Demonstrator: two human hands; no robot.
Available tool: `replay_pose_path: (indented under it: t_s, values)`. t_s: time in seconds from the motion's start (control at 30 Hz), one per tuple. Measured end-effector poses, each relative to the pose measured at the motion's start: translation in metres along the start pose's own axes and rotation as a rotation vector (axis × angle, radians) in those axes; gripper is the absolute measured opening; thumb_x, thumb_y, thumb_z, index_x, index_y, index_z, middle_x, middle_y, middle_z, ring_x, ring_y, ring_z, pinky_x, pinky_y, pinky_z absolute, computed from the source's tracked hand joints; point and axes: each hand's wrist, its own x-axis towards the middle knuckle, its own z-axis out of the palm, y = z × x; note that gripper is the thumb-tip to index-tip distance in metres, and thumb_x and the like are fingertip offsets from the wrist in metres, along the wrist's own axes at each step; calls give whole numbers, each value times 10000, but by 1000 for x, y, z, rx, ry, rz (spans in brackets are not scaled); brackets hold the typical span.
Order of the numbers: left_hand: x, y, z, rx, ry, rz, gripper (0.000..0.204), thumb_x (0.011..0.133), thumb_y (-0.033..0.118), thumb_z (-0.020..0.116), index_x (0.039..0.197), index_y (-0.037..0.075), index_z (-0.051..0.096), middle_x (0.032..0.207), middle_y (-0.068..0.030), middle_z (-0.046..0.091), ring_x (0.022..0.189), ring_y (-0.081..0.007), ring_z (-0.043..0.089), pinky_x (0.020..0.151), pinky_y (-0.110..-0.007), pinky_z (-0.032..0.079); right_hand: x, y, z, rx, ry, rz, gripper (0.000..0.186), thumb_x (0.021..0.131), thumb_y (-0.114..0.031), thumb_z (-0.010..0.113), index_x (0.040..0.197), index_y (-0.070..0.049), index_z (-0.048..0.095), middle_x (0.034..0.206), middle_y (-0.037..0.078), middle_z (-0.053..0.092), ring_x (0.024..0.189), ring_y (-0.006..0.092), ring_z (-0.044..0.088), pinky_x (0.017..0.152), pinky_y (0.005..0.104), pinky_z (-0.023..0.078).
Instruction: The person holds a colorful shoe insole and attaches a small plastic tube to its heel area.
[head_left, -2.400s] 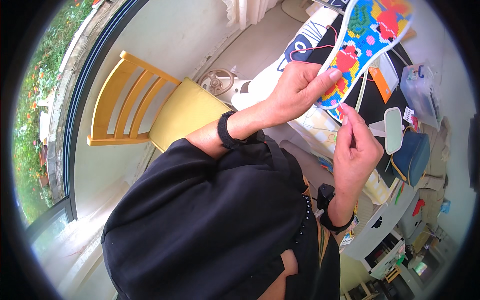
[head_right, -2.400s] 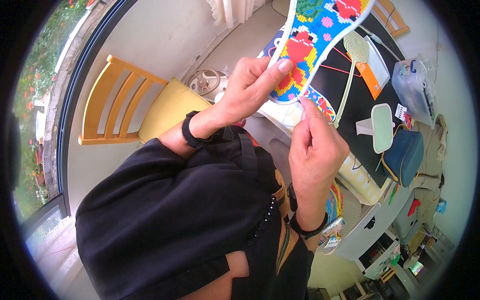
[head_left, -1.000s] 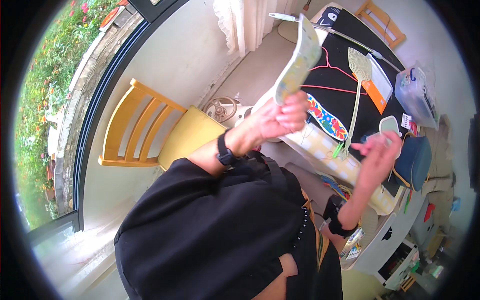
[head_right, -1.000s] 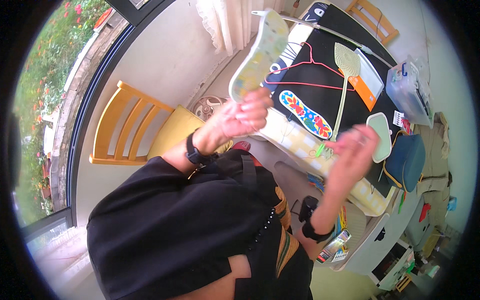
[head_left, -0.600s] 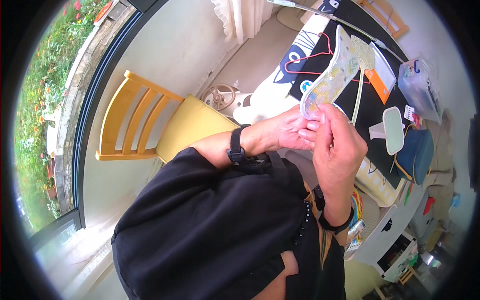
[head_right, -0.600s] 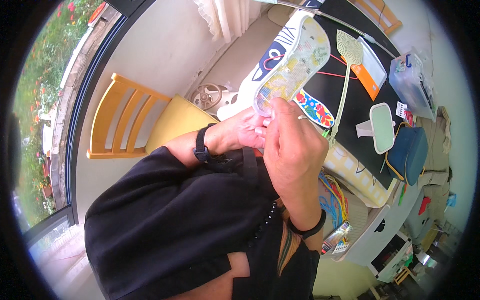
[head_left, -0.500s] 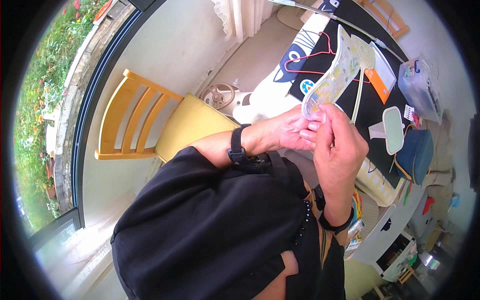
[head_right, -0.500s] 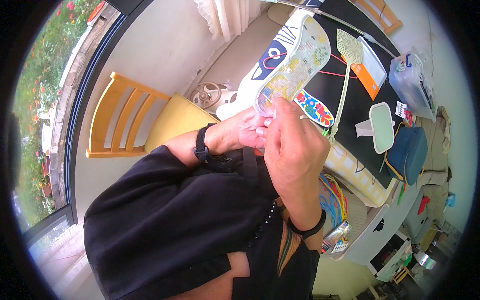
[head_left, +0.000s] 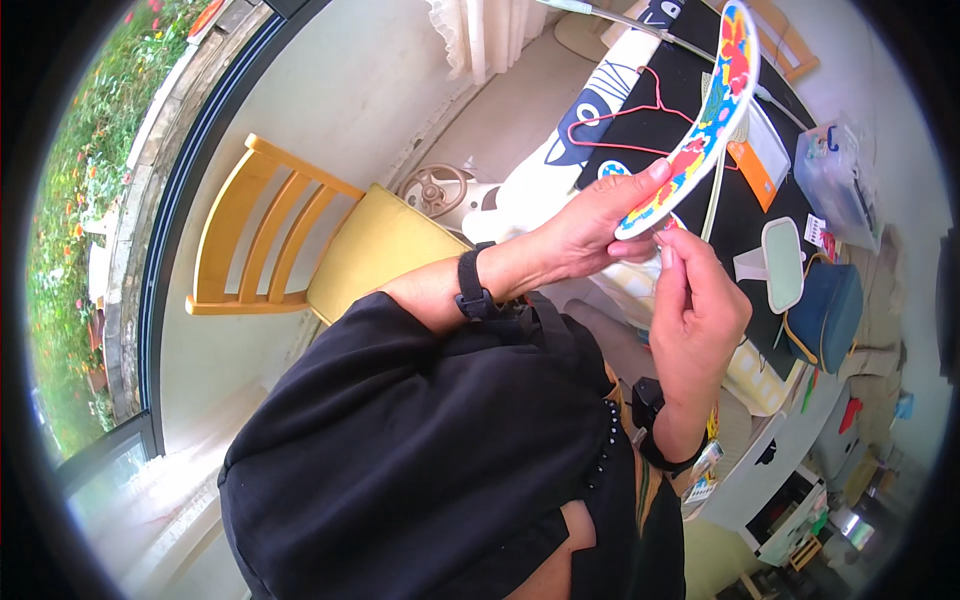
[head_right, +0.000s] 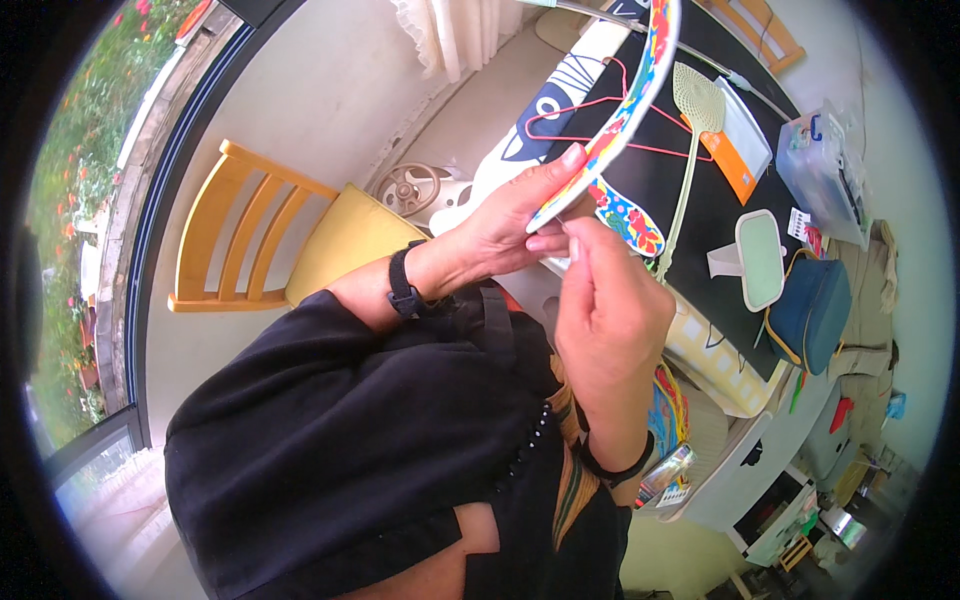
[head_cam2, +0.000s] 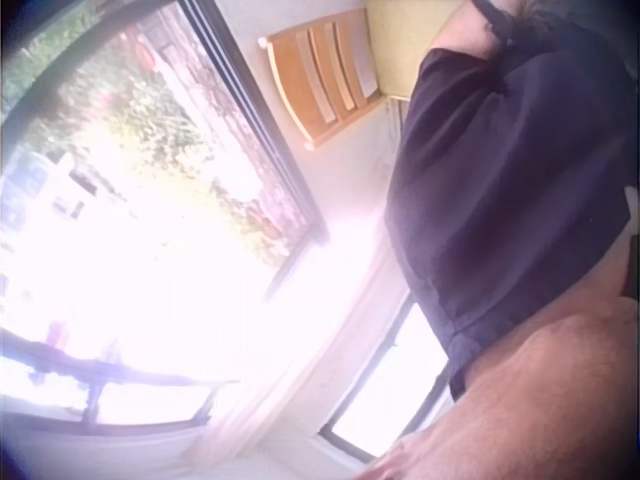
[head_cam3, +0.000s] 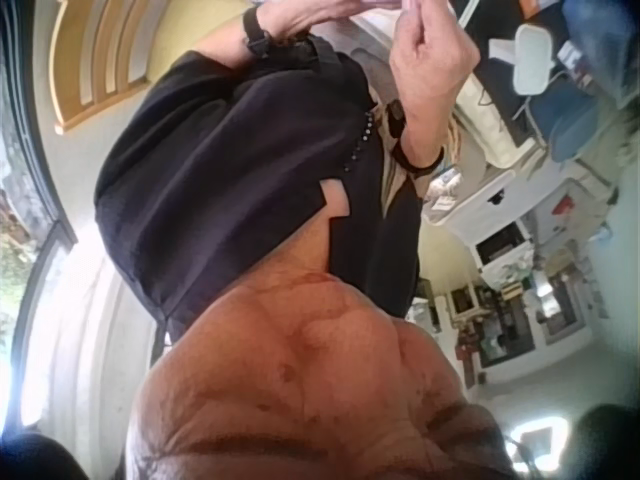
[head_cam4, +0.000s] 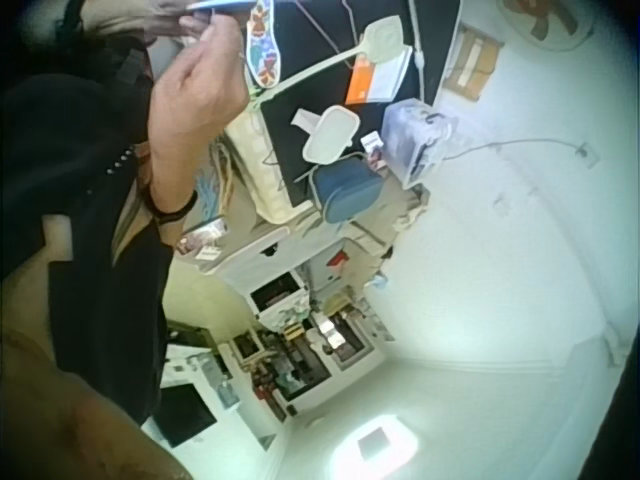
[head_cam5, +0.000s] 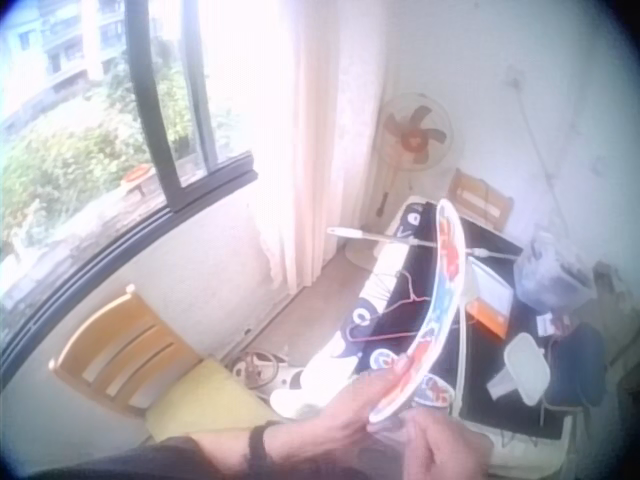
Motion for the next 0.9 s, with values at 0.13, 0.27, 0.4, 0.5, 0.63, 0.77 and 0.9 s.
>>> replay_pose_path:
  t_s: [0.13,0.27,0.4,0.5,0.63,0.77,0.9]
  values:
    - [4,-4,-8,359,157,183,353,895,370,534,825,42,644,694,-16,615,508,-31,492,415,-176,335,-6,5,0,132,-87,243,77,868,-10,498,930,2,543,703,100,595,568,176,588,519,269,447]
    - [0,4,8,542,236,306,333,893,349,548,846,40,662,700,4,633,531,-3,509,425,-156,348,-14,22,18,435,91,332,172,890,-39,493,1052,6,457,705,86,545,558,135,533,505,261,434]
    - [-4,9,13,686,291,414,355,902,366,525,831,46,662,630,50,589,481,18,438,410,-148,302,-9,22,23,-56,163,44,179,834,30,542,1009,24,502,953,164,511,778,212,549,617,315,470]
    - [-6,6,13,753,250,399,361,900,384,522,847,55,660,609,73,548,466,20,378,413,-149,273,-6,29,21,-359,143,-180,151,800,53,563,947,33,531,983,169,497,829,269,540,660,339,468]
    - [-2,5,5,739,261,302,371,895,401,522,864,53,646,629,63,557,465,16,389,410,-156,270,2,18,5,-67,172,-184,78,808,49,544,879,27,517,888,168,519,741,285,541,669,341,467]
    - [2,28,-8,666,418,356,419,871,422,544,784,18,613,632,1,583,452,-18,443,392,-163,290,4,9,-58,1451,56,274,151,910,-51,418,1036,13,362,719,92,441,561,153,453,412,280,435]
    - [-10,80,-65,805,678,630,416,880,410,530,770,13,586,621,-35,577,472,-76,490,430,-202,370,-29,63,-157,1153,601,302,114,845,13,423,937,23,358,619,39,340,557,125,360,547,280,503]
